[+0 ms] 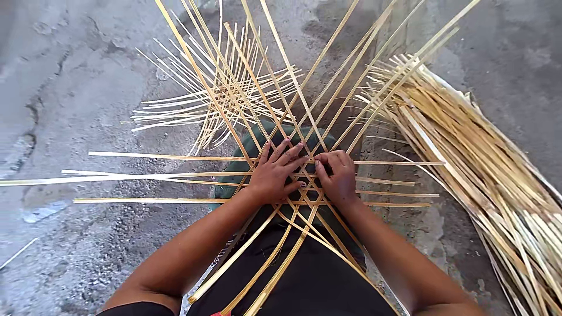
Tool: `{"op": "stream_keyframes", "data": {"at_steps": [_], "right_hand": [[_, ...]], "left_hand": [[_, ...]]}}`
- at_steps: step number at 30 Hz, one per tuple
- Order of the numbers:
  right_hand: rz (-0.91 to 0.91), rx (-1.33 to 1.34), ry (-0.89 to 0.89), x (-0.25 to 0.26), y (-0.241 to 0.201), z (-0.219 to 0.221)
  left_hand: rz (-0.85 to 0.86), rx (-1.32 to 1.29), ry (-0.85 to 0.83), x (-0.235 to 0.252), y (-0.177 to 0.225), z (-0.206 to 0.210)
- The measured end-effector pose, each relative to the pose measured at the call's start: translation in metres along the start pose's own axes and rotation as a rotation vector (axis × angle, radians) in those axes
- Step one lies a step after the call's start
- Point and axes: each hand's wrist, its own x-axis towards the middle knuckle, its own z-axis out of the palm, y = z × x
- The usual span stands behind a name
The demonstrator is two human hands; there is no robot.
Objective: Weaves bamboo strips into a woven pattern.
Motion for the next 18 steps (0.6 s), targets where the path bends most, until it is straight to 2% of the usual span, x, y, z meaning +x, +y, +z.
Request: {"op": "stream_keyframes", "data": {"at_steps": [9, 14, 16, 18], "right_hand": [[0.043, 0.003, 0.002, 0.002, -0.002, 0.002], [-0.041, -0.075, -0.013, 0.001, -0.005, 0.000], [-0.074, -0.103, -0.032, 0.000, -0.007, -0.001], [-0.120, -0.104, -0.043, 0.000, -0.007, -0.002]], "left_hand": [[0.024, 0.009, -0.164, 0.007, 0.000, -0.016], [0.022, 0.047, -0.211, 0.008, 0.002, -0.018], [0.025, 0.009, -0.127, 0.003, 0.002, -0.013], [0.091, -0.075, 0.131, -0.005, -0.004, 0.003]]}}
